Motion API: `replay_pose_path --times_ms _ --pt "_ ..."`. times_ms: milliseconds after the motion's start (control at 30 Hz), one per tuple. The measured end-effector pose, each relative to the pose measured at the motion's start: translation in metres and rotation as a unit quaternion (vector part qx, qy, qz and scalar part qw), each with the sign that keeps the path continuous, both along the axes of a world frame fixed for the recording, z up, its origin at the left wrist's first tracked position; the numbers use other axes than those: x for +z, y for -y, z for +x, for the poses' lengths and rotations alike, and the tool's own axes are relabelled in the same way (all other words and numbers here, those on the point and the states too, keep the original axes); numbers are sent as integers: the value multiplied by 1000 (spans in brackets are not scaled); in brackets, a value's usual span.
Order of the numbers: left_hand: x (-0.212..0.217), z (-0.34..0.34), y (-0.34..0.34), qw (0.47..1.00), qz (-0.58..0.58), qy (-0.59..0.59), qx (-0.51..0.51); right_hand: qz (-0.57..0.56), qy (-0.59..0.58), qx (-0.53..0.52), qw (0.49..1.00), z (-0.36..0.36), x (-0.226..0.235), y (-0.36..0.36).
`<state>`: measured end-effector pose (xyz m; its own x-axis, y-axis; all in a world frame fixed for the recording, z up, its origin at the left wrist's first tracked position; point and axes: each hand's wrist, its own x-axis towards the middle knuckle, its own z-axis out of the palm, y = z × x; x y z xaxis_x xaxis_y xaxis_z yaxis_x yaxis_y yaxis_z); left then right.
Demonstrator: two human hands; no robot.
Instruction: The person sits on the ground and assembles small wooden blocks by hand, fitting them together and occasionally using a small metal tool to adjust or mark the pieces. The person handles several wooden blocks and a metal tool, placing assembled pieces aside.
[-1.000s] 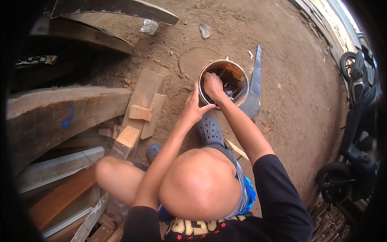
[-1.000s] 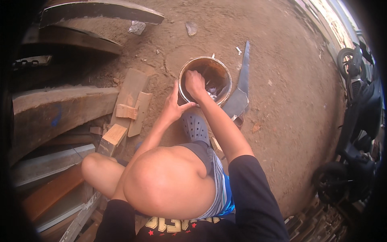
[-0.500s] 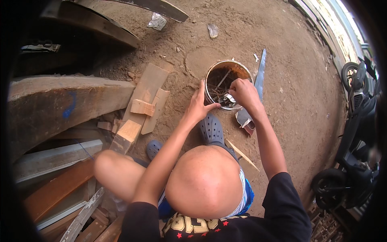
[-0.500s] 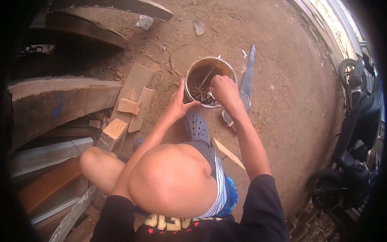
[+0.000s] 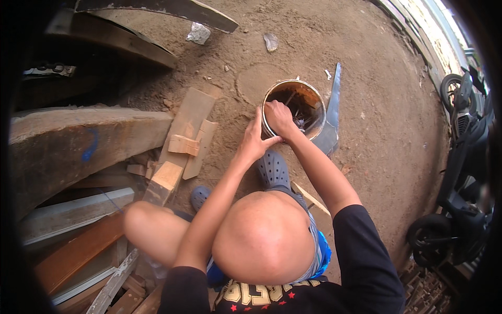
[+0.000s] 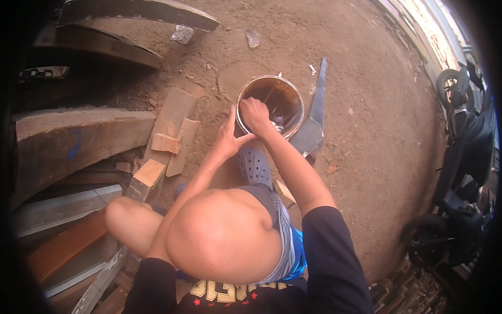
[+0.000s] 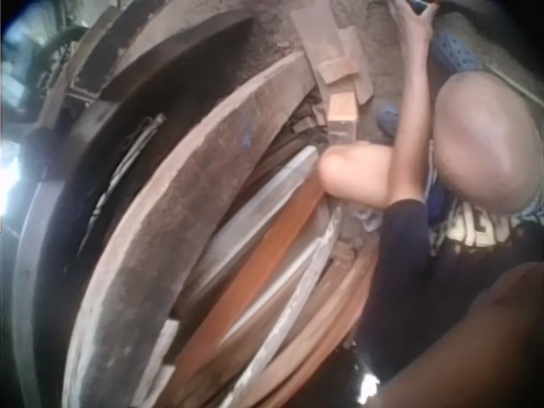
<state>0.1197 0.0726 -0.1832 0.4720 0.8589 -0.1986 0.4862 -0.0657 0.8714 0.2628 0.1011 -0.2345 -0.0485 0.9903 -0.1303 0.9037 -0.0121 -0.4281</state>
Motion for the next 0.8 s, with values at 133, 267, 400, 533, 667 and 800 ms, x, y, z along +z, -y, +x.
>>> replay_pose_path --times_ms 133,267,400,533,667,800 --pt "-4 0 1 1000 4 -4 -2 57 42 8 997 2 2 2" --pt "-3 0 0 1000 -4 3 -5 25 72 18 997 5 3 -4" --pt "-1 2 1 1000 0 -4 -8 44 119 30 991 6 -5 -5" --pt "-1 1 0 1000 -9 1 -8 -6 134 79 988 7 9 -1" --pt "-4 0 1 1000 -6 -1 -2 2 118 112 987 17 25 10" --pt "0 0 2 1000 -18 -5 0 -1 99 126 987 29 41 24"
